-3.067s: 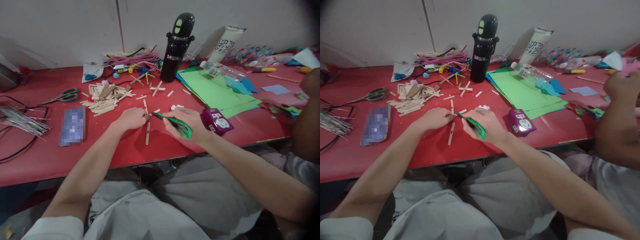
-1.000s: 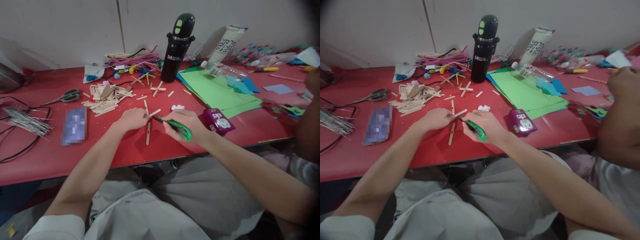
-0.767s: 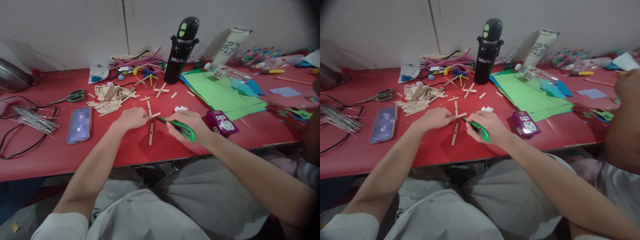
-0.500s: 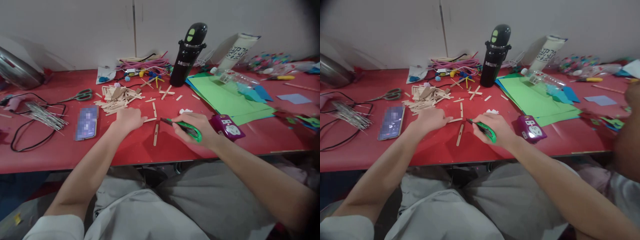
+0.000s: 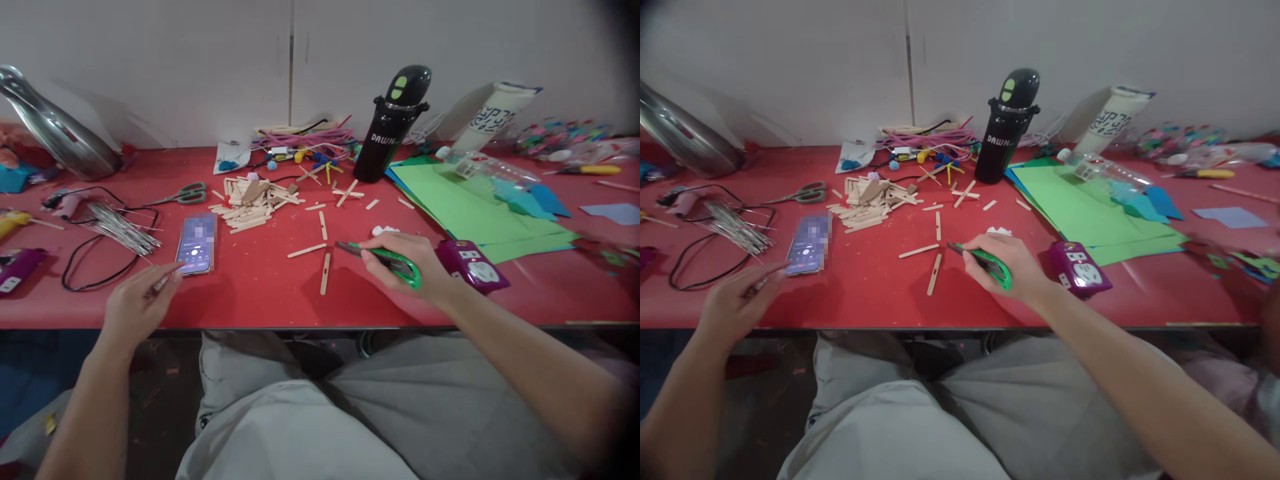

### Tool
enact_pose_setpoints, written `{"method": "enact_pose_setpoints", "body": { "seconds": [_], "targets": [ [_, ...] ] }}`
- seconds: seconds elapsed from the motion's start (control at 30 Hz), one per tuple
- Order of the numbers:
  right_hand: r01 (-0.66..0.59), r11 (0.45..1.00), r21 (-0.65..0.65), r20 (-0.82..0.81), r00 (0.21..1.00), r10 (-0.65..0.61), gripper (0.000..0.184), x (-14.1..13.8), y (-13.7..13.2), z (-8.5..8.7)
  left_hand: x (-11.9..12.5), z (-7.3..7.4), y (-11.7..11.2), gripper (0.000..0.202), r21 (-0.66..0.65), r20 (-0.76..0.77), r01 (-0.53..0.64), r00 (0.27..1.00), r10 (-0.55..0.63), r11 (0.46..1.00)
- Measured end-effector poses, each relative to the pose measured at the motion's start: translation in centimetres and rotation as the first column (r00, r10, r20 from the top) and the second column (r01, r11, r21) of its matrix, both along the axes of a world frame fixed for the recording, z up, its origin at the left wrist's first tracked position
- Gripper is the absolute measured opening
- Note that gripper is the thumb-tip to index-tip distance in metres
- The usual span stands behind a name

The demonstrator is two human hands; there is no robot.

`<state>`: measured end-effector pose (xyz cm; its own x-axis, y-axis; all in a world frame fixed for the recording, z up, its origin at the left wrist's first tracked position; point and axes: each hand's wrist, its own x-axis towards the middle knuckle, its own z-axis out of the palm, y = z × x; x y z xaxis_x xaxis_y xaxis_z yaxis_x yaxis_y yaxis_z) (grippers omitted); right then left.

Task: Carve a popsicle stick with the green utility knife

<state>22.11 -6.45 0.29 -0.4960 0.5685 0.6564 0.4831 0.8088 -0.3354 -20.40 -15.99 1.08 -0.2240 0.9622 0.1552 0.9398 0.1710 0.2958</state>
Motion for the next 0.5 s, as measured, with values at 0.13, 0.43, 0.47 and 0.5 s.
{"method": "enact_pose_setpoints", "body": {
  "seconds": [0.13, 0.43, 0.47, 0.5],
  "targets": [
    [-0.004, 1.000, -0.022, -0.007, 1.000, 0.004, 0.006, 0.1, 0.0, 0.1, -1.1, -0.2, 0.8, 0.054, -0.198, -0.192, -0.071, 0.981, 0.032, 0.978],
    [-0.004, 1.000, -0.030, 0.003, 1.000, 0.004, 0.005, 0.2, 0.0, 0.1, -2.3, 1.6, 6.1, 0.055, -0.215, -0.134, 0.000, 0.991, -0.030, 0.977],
    [-0.007, 0.999, -0.033, -0.002, 1.000, 0.007, 0.004, 0.2, 0.0, 0.1, -2.2, 1.7, 6.0, 0.054, -0.195, -0.139, 0.001, 0.990, -0.029, 0.981],
    [-0.009, 0.999, -0.034, -0.008, 1.000, 0.008, 0.003, 0.2, -0.1, 0.1, -2.1, 1.8, 5.8, 0.052, -0.203, -0.148, 0.004, 0.988, -0.035, 0.979]
  ]
}}
